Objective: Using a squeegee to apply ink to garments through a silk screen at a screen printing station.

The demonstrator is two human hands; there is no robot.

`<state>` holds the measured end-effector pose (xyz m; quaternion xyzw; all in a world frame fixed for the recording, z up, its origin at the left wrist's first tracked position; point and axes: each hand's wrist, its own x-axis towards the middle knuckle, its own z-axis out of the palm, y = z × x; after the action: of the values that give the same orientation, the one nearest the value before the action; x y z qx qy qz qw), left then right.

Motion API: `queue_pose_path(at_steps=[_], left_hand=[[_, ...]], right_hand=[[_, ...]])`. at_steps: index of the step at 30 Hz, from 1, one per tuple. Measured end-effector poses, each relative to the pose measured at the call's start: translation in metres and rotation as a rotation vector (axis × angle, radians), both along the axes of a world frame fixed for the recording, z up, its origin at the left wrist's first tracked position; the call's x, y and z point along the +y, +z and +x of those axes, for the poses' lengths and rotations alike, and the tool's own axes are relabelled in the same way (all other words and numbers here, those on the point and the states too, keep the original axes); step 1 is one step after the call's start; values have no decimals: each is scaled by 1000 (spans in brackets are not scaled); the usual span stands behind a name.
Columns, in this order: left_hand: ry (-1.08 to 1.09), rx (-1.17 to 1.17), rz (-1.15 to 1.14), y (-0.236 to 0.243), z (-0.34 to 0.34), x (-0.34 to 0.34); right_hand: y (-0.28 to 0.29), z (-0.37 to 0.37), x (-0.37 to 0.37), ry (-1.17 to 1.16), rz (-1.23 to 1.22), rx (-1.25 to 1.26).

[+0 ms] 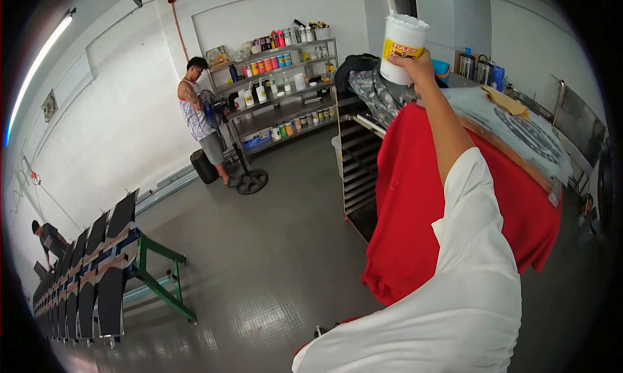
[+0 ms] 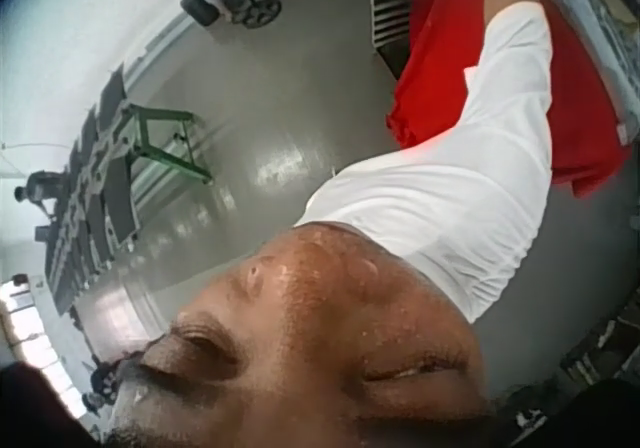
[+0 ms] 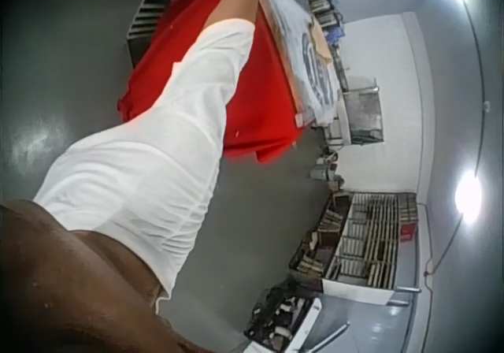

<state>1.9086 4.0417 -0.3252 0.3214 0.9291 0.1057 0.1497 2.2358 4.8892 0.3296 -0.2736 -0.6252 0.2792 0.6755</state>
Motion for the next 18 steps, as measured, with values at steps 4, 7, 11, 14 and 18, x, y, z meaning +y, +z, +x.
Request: queue_pose_path(at_steps=[4,7,11,14,18], left_hand=[[441,-366,552,176,-48,109],[736,-449,775,290,-58,154],[712,-514,562,266,-37,162],[730,-577,338,179,14,137],[496,-398,261,108,62,80]], right_hand=[[5,-15,62,-338,-100,-55],[-9,-36,90,-574,-250,-142],[-29,-29,149,-744,-490,-158],[-53,-34,204,-775,-555,-251],[-95,-131,258,-792,-519,-420]])
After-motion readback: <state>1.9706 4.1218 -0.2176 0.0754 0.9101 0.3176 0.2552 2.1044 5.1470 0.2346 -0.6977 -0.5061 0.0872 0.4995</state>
